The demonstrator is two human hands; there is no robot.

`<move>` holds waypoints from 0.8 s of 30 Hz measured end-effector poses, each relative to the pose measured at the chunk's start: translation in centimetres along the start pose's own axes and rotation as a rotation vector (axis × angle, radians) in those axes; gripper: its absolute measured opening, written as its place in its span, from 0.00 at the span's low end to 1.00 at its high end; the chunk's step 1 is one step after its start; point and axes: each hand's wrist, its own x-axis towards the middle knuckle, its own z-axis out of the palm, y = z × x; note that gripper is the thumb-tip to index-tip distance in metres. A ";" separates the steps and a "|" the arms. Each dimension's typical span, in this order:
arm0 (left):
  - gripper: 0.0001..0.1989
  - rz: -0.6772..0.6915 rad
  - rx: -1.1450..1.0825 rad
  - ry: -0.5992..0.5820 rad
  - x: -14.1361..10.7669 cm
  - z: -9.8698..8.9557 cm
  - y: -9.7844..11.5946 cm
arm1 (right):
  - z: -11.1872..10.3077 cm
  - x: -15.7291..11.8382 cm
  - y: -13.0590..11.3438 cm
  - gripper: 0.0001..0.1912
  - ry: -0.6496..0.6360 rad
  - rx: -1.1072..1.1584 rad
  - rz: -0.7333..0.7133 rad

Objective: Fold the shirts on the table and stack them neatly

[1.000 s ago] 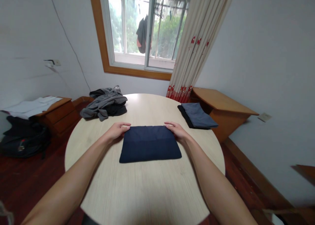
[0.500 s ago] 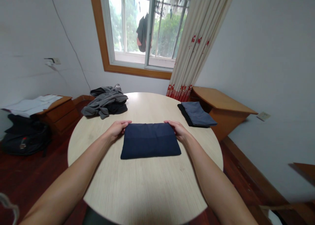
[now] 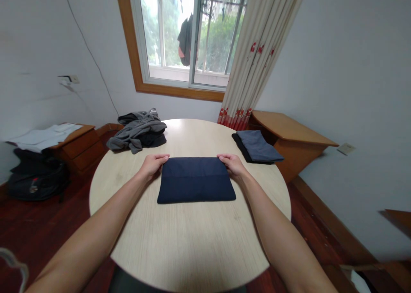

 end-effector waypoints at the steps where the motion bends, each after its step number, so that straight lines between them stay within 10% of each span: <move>1: 0.24 0.025 0.030 0.009 0.0 0.0 0.0 | 0.0 0.2 0.2 0.15 0.012 -0.029 -0.018; 10: 0.24 0.231 0.389 0.062 0.1 -0.4 -0.3 | -0.2 1.1 1.3 0.09 0.097 -0.553 -0.338; 16: 0.34 0.125 0.263 -0.157 0.0 -0.8 -0.3 | -0.4 0.9 1.5 0.18 -0.026 -0.420 -0.255; 24: 0.30 0.176 0.181 -0.136 0.1 -1.0 0.0 | -0.8 0.9 0.4 0.19 0.041 -0.406 -0.395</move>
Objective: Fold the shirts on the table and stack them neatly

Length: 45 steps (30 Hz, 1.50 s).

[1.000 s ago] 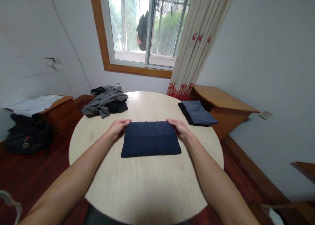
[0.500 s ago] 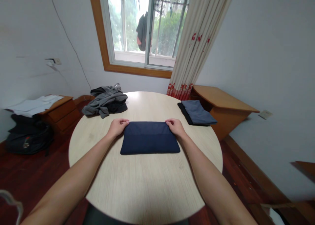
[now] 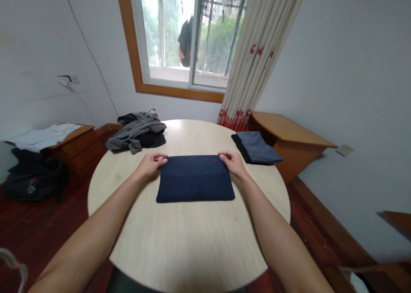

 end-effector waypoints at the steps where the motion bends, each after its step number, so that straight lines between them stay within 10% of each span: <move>1: 0.30 0.009 0.021 0.002 0.1 0.0 0.0 | 0.0 0.1 0.1 0.17 0.001 -0.020 -0.004; 10: 0.29 0.089 0.315 -0.036 0.4 -1.0 -0.4 | 0.0 0.1 0.5 0.12 -0.017 -0.196 -0.047; 16: 0.19 0.464 0.750 0.138 -2.3 2.0 2.4 | 0.4 -1.8 -3.7 0.15 0.026 -0.492 -0.233; 23: 0.25 0.478 1.097 -0.280 -5.6 8.5 1.6 | 6.9 -5.2 -7.2 0.27 -0.434 -0.654 -0.338; 33: 0.37 0.212 1.299 -0.250 -3.8 5.2 0.8 | 3.7 -3.7 -4.5 0.33 -0.433 -0.868 0.057; 40: 0.36 0.056 1.276 -0.176 -2.6 3.0 0.7 | 2.7 -3.8 -3.8 0.30 -0.365 -0.873 0.070; 45: 0.37 0.324 1.204 -0.179 -4.1 3.8 2.5 | 2.4 -3.6 -3.6 0.27 -0.305 -0.856 -0.001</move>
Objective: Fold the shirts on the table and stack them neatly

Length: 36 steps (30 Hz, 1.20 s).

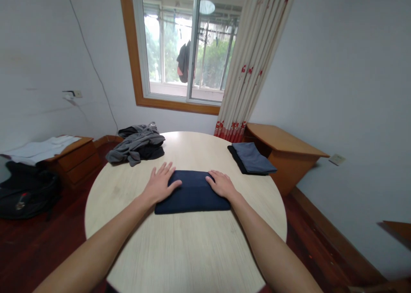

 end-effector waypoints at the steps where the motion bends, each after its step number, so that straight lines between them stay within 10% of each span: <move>1: 0.40 0.153 -0.054 -0.040 -0.3 -0.2 0.6 | 0.0 0.0 0.1 0.25 0.035 0.009 -0.018; 6: 0.43 0.584 -0.213 -0.280 -0.9 0.0 2.0 | -0.4 0.2 0.2 0.11 0.175 0.075 -0.162; 15: 0.16 0.139 -0.024 0.177 1.5 -0.1 -6.0 | -1.9 -1.0 -1.1 0.14 0.099 -0.003 -0.319; 25: 0.27 0.148 -0.158 0.142 1.7 2.6 -2.2 | -1.3 -4.7 -9.9 0.12 -0.268 0.261 -0.681; 29: 0.33 0.033 -0.120 0.013 1.5 2.7 -2.4 | -1.4 -4.0 -8.9 0.10 -0.039 0.397 -0.607; 36: 0.31 0.330 -0.238 -0.107 0.2 2.3 0.6 | -2.1 -1.8 -5.9 0.13 0.274 0.441 -0.423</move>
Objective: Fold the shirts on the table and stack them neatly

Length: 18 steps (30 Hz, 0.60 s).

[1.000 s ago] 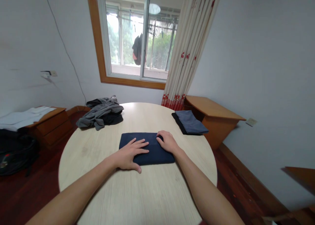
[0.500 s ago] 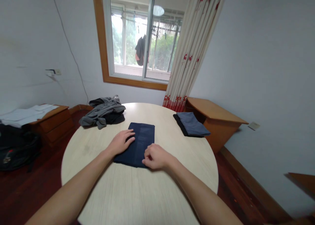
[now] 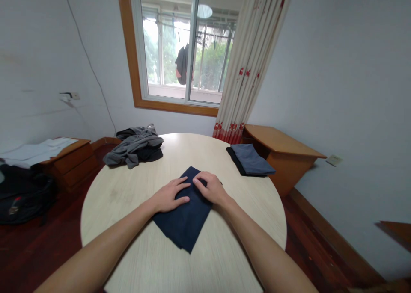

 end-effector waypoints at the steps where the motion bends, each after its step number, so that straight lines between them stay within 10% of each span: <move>1: 0.31 0.039 -0.022 -0.018 0.1 0.1 0.4 | 0.1 0.0 0.4 0.13 -0.003 0.004 0.001; 10: 0.33 -0.156 0.061 -0.075 0.4 -0.1 -0.5 | 1.4 -0.2 4.4 0.29 -0.341 -0.250 0.274; 18: 0.32 -0.313 0.102 -0.113 -0.1 -0.8 -0.3 | 0.3 -0.2 5.5 0.29 -0.213 -0.372 0.402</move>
